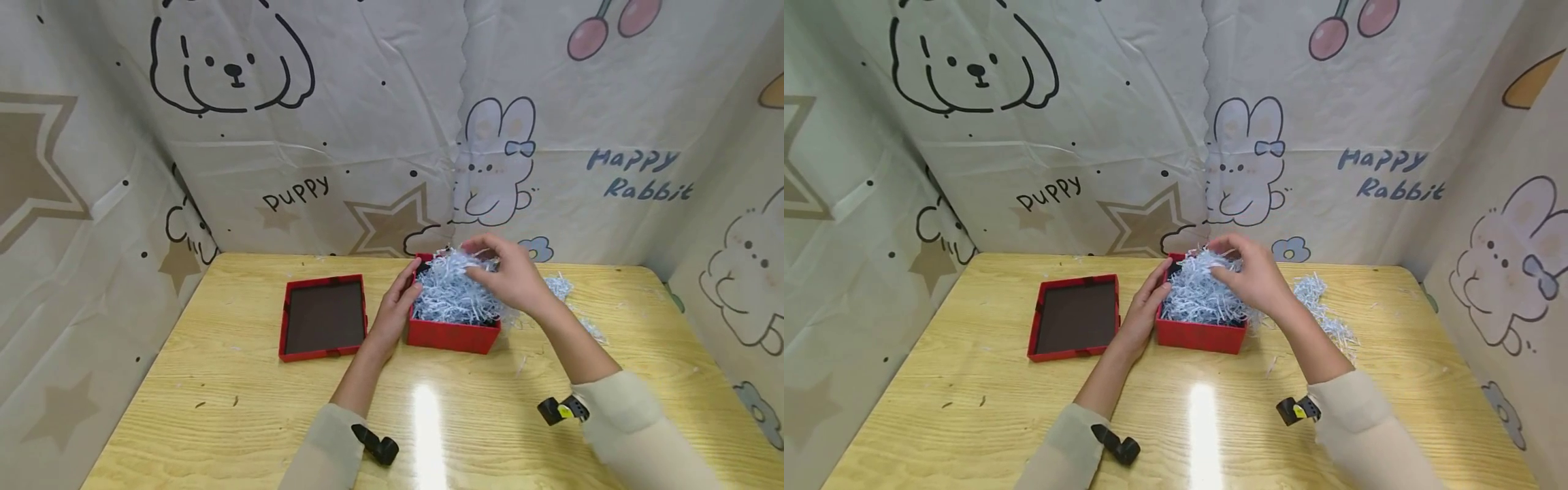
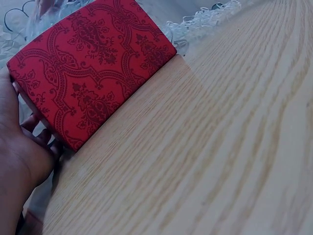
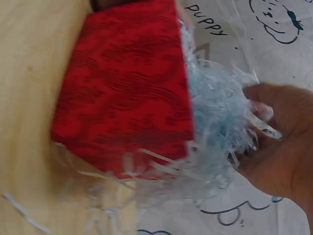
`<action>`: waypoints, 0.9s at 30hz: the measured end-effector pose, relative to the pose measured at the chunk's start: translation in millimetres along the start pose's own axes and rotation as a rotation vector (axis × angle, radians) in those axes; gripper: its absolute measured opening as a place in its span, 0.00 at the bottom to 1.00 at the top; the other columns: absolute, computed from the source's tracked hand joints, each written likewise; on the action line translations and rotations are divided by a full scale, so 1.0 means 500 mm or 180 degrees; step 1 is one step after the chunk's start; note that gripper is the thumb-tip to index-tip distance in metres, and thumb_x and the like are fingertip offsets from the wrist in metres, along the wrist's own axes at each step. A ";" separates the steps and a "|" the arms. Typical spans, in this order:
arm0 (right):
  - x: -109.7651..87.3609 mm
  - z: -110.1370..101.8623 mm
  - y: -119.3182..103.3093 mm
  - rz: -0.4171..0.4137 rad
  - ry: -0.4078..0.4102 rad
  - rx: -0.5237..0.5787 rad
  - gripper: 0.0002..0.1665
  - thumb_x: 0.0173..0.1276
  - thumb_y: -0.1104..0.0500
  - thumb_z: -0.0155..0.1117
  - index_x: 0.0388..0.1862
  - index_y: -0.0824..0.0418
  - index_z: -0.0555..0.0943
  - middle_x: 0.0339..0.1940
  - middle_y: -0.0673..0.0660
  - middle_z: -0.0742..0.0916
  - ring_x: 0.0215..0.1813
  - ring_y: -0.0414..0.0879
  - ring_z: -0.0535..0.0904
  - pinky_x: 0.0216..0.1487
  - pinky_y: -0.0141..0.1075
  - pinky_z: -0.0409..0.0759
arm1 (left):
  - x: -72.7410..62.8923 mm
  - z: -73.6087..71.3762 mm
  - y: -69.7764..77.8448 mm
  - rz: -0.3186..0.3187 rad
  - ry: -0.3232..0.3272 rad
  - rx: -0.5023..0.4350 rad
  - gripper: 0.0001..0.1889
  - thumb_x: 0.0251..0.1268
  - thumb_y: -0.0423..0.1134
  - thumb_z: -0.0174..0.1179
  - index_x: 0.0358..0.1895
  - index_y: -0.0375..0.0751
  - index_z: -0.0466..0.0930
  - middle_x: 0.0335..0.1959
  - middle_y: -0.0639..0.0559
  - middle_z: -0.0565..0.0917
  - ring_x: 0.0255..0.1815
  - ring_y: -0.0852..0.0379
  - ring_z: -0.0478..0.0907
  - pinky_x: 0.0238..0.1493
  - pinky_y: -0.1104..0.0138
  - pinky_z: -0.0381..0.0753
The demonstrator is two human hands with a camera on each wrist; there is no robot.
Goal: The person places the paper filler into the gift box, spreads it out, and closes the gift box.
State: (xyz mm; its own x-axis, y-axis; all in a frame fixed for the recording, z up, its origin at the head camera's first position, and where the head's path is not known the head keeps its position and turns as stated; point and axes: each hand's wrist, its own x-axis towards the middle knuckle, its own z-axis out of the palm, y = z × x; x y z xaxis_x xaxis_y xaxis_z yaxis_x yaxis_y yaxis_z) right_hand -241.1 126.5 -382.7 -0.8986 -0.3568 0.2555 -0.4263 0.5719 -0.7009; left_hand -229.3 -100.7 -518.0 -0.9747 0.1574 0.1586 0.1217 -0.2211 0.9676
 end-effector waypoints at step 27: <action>-0.019 0.081 0.015 -0.0358 -0.1278 -0.0278 0.20 0.78 0.57 0.66 0.64 0.61 0.83 0.63 0.57 0.86 0.66 0.55 0.80 0.69 0.56 0.78 | -0.004 0.000 0.001 -0.0095 -0.0013 0.0080 0.27 0.86 0.47 0.51 0.82 0.67 0.64 0.85 0.61 0.56 0.86 0.56 0.49 0.84 0.53 0.51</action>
State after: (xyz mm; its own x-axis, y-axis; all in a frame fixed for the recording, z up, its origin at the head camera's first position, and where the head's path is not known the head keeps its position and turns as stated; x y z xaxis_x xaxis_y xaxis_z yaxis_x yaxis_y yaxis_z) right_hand -231.6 103.9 -417.4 -0.7414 -0.6701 0.0353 -0.5422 0.5673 -0.6199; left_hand -227.5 -101.3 -518.1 -0.9772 0.1675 0.1302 0.0972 -0.1919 0.9766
